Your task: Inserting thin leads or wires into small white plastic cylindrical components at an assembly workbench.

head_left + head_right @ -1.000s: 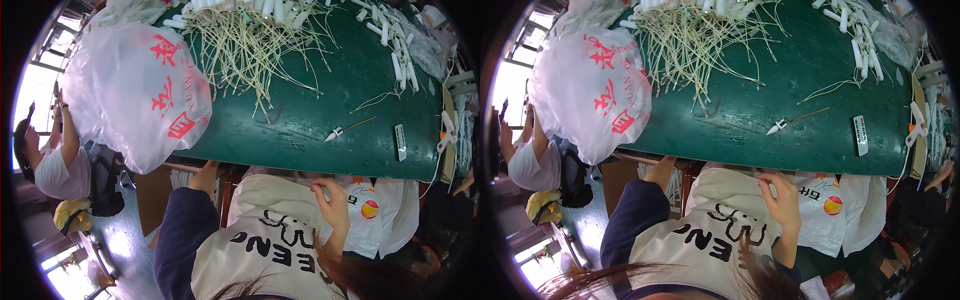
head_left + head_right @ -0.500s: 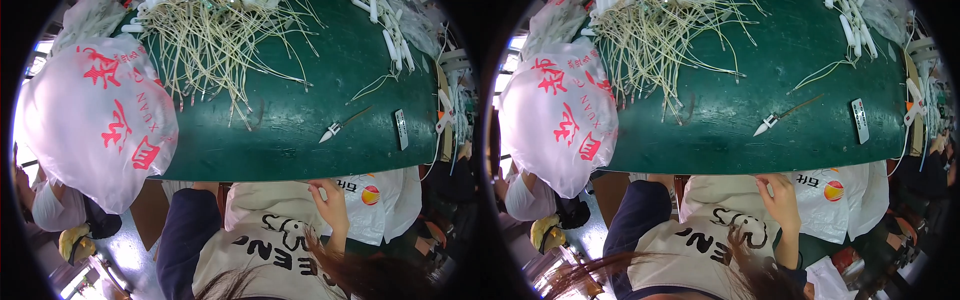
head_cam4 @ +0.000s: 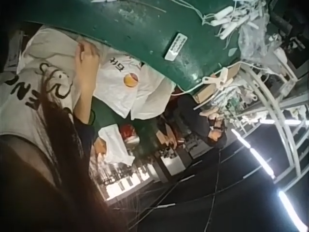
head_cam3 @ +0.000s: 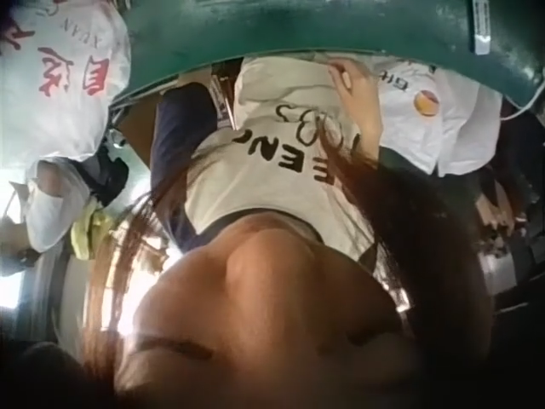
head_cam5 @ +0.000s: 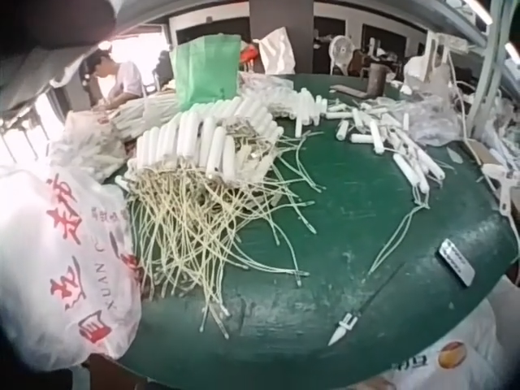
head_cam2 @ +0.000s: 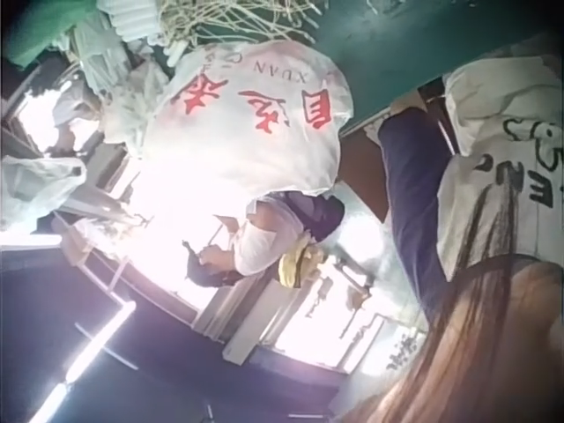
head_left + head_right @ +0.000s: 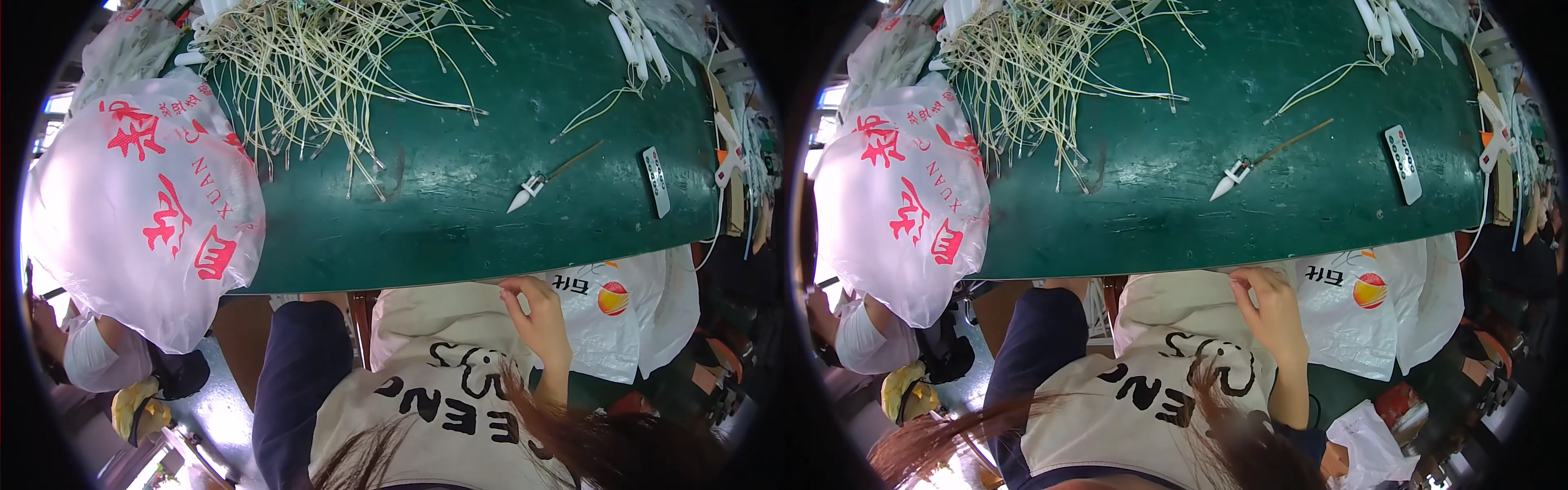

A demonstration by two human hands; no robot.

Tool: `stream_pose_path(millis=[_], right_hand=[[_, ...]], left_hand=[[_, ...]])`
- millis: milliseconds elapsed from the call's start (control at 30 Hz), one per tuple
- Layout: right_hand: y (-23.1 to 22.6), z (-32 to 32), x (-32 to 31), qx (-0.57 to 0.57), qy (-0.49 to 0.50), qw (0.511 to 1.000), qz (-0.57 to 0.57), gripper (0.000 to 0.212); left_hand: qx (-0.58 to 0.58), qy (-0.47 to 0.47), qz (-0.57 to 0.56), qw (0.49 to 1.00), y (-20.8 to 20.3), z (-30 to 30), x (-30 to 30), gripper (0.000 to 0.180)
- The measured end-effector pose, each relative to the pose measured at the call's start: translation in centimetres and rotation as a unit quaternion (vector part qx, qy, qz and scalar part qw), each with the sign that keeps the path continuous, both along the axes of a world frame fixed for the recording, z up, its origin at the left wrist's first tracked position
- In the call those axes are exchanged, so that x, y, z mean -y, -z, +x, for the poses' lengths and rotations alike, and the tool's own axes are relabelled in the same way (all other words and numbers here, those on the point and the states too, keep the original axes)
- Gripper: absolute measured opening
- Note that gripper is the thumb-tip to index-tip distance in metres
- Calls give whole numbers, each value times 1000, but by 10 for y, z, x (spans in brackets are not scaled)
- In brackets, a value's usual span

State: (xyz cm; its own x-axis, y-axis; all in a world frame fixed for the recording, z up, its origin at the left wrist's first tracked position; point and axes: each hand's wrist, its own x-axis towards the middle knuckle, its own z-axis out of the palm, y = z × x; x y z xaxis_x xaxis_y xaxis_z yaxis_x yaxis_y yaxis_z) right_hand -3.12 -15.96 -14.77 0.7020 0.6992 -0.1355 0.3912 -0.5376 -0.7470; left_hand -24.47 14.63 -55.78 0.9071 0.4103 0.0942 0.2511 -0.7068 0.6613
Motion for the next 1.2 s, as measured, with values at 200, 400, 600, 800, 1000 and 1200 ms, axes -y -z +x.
stream_pose_path(millis=[200, 400, 600, 800, 1000, 1200], right_hand=[[2, -3, 3, -2, 2, 1000, -9, 10], [3, -5, 7, 1, 19, 1000, 1, 10], [-4, 2, 13, 14, 5, 1000, 23, 11], [-21, 12, 25, 14, -5, 998, 58, 14], [-59, 22, 45, -27, -69, 984, 163, 11], [-90, 60, 51, 126, 22, 949, 288, 10]], left_hand=[[-26, 21, -3, 999, -8, -12, 0, 24], [-47, 38, -3, 998, -26, -20, -2, 25], [-56, 43, 11, 997, -69, -7, -6, 25], [-148, 59, -30, 987, -167, 43, 14, 24], [-290, 294, -99, 905, -390, 89, 84, 22], [-42, 424, -297, 855, -505, 148, 90, 16]])
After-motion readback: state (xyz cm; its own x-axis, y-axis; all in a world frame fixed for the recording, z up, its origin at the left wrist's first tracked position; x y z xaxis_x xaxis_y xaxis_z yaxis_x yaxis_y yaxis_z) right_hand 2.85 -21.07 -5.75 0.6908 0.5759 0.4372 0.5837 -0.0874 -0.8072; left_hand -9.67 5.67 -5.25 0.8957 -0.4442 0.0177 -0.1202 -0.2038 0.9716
